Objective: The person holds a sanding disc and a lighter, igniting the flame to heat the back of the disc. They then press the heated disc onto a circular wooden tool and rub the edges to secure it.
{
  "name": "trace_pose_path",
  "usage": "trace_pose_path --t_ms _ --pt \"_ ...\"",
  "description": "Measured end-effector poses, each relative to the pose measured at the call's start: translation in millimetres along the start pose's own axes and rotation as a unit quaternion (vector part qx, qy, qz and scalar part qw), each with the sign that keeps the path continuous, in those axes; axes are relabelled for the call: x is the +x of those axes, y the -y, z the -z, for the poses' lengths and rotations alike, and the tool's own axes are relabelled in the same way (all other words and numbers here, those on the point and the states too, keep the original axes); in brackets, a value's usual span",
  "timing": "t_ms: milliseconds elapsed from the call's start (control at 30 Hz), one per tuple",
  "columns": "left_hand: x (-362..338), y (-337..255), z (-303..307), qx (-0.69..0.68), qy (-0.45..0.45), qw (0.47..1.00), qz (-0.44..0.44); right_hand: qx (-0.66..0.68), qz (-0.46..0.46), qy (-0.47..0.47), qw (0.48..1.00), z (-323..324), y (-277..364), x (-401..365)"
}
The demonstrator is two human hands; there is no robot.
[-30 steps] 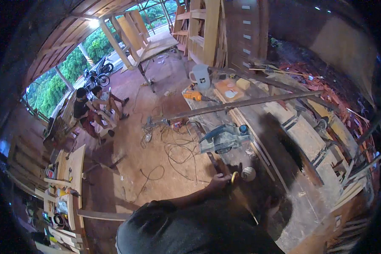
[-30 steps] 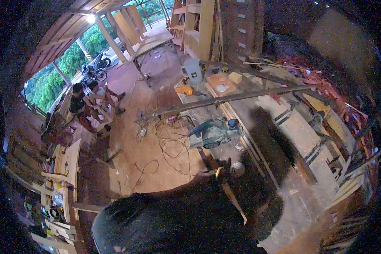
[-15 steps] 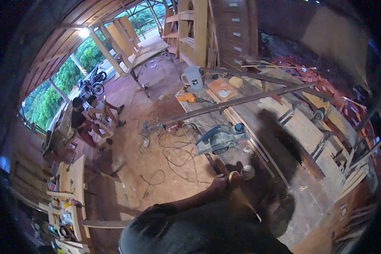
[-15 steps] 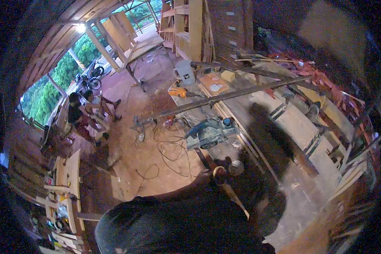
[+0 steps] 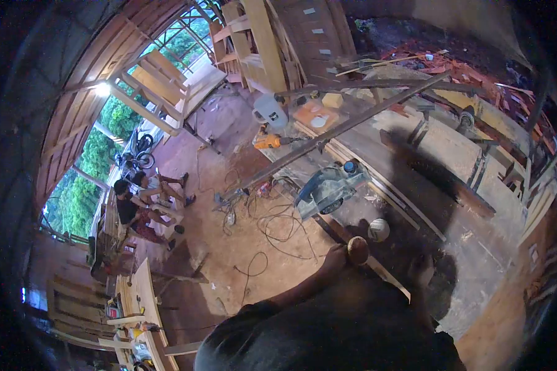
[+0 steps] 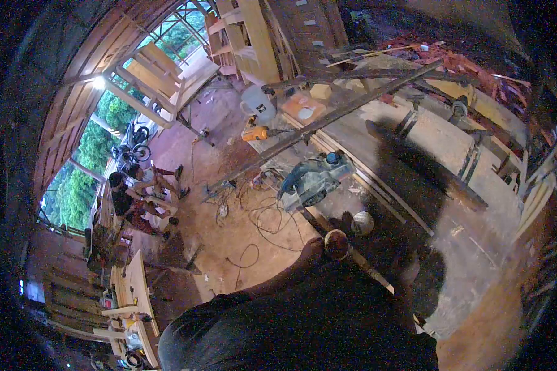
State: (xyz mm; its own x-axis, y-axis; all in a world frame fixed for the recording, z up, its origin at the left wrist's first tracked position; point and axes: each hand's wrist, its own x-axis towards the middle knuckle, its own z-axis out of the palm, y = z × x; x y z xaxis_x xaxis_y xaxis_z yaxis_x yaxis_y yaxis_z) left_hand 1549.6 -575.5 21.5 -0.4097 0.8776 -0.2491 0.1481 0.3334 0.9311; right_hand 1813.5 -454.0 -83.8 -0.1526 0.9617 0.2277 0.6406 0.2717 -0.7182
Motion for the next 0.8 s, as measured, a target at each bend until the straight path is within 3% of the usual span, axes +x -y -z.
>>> trace_pose_path --t_ms 33,133,233,333,367,400,433,467,533,567,633,667,733,800 --pt "0 -3 1 0.125 0.021 0.991 -0.049 0.000 0.000 0.000 1.000 -1 -3 0" --pt "24 74 0 0.065 0.004 0.996 -0.068 0.068 -0.021 -0.009 0.997 -10 -13 0" --pt "2 0 -2 0.088 -0.012 0.995 -0.040 0.028 -0.054 0.020 0.998 -15 -23 -1" --pt "0 -7 -6 0.044 -0.022 0.999 0.007 0.030 -0.072 0.010 0.997 -12 -14 0" --pt "2 -3 -9 0.044 -0.022 0.999 0.008 0.037 -0.027 -0.018 0.999 -9 -9 0" --pt "7 4 -12 -0.135 -0.016 0.989 0.063 0.045 0.017 -0.047 0.998 -8 -7 0" --pt "10 12 -12 -0.309 -0.010 0.944 0.116 0.045 0.017 -0.045 0.998 -10 -9 -1" --pt "10 21 -10 -0.309 -0.011 0.944 0.117 0.034 0.013 -0.054 0.998 -14 -13 -2" --pt "8 35 -7 -0.029 0.007 0.999 -0.039 0.022 0.011 -0.062 0.998 -16 -17 -3" --pt "3 17 -4 -0.029 0.006 0.999 -0.039 0.009 -0.016 -0.036 0.999 -15 -16 -2" --pt "-8 -15 3 0.251 0.011 0.957 -0.143 -0.005 -0.041 -0.009 0.999 -15 -17 -1" --pt "-5 -3 3 0.249 0.010 0.958 -0.143 -0.008 -0.036 -0.018 0.999 -16 -19 -2" --pt "1 18 2 0.072 0.029 0.993 -0.088 -0.012 -0.029 -0.026 0.999 -13 -17 0" --pt "0 16 2 0.040 0.036 0.996 -0.077 -0.011 -0.022 0.000 1.000 -6 -8 1"
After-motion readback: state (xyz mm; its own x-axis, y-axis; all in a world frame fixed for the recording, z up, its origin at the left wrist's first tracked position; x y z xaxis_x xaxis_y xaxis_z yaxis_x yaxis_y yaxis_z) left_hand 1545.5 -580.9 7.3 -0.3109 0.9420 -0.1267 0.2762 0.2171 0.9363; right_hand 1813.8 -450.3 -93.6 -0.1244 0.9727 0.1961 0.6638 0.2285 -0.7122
